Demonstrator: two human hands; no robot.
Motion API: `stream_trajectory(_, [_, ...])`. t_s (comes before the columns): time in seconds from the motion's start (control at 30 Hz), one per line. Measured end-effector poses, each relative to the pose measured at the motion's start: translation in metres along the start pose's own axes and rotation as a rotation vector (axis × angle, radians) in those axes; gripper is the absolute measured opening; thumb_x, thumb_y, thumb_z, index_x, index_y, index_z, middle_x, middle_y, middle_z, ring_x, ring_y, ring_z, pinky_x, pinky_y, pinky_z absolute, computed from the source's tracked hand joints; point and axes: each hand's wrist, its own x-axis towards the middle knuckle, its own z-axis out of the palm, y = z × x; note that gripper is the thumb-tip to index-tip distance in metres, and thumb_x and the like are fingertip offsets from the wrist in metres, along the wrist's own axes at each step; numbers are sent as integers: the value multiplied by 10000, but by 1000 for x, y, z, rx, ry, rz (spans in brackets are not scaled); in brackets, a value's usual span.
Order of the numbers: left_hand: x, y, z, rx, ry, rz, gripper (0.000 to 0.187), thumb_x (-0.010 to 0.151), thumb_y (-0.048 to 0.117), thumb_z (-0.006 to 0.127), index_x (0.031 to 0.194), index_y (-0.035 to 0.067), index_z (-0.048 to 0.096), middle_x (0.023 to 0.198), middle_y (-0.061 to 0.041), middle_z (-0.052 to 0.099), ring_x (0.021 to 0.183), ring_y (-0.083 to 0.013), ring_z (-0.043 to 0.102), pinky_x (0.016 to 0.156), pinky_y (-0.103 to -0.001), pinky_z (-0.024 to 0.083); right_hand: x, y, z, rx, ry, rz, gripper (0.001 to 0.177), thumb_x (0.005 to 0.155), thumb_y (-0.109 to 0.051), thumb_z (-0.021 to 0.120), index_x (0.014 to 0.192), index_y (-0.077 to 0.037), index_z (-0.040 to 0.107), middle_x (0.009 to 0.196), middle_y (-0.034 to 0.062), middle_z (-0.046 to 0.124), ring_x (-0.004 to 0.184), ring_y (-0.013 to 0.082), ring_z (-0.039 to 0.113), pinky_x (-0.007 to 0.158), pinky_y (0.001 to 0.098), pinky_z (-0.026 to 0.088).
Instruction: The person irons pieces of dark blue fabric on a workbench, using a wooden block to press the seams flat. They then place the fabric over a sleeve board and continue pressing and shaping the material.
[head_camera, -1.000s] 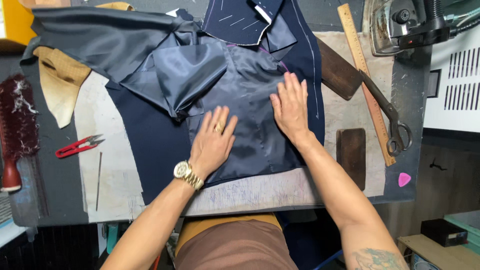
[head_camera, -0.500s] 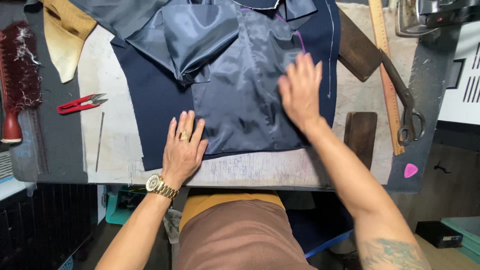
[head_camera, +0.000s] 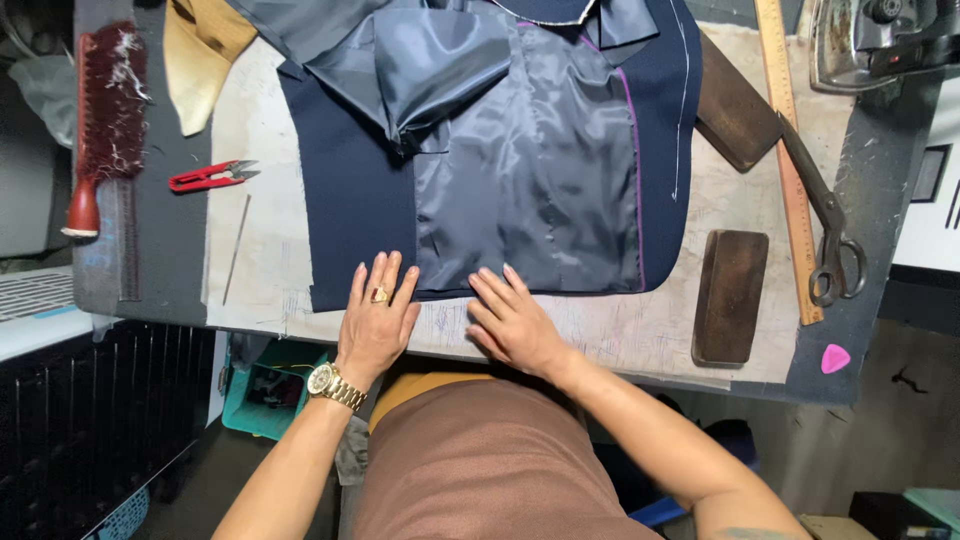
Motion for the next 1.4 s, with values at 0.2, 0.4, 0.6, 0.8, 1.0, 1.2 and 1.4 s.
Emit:
stream_trajectory(0.2, [-11,-10,-11,-35,194,-141,366,945,96,667,1311,80,676,1489,-189,582,1403,-339,527,1205,-506,349,-28,45,-38,-105,225,152,152,918,-157,708,1008,-36,731,1327,256,660,1270,451,603,1146,598,374])
stream_trajectory(0.4, [-8,-10,-6,-109,299,-237,271,945,43,680,1207,77,738,1394,-162,662,1338,-322,593,1184,-498,381,-46,118,-130,-321,294,1006,571,933,-109,830,1374,122,552,1227,407,605,1108,593,578,958,653,434])
stream_trajectory(0.6, [-1,-15,1,-71,232,-267,340,1006,181,647,1323,60,674,1491,-217,563,1421,-373,493,1198,-523,315,-74,171,-119,-125,209,1288,634,866,-110,858,1419,-7,566,939,173,742,964,360,736,823,483,537])
stream_trajectory(0.8, [-3,-16,6,-72,207,-286,335,1017,205,625,1317,64,680,1500,-218,553,1440,-376,471,1201,-524,298,-76,175,-122,-79,240,1286,623,899,-84,852,1414,67,535,924,192,730,838,287,736,733,393,539])
stream_trajectory(1.0, [-6,-27,-2,-209,210,-433,290,1028,174,575,1287,91,676,1509,-180,536,1460,-324,437,1225,-501,250,-90,190,-113,10,277,1387,594,903,-255,874,1370,-10,601,890,43,725,774,117,692,710,298,508])
stream_trajectory(1.2, [31,-47,-12,-208,202,-406,286,1044,96,546,1296,45,671,1506,-199,532,1463,-325,432,1225,-471,263,-71,252,-114,-63,360,1246,531,908,-221,896,1325,1,653,931,99,738,825,158,721,719,310,560])
stream_trajectory(1.4, [125,-99,26,116,196,-2,351,868,154,678,1212,222,700,1207,-63,610,1176,-283,595,940,-431,475,-40,305,-102,-8,424,1213,504,888,-136,868,1320,-14,640,935,87,737,830,133,741,741,281,589])
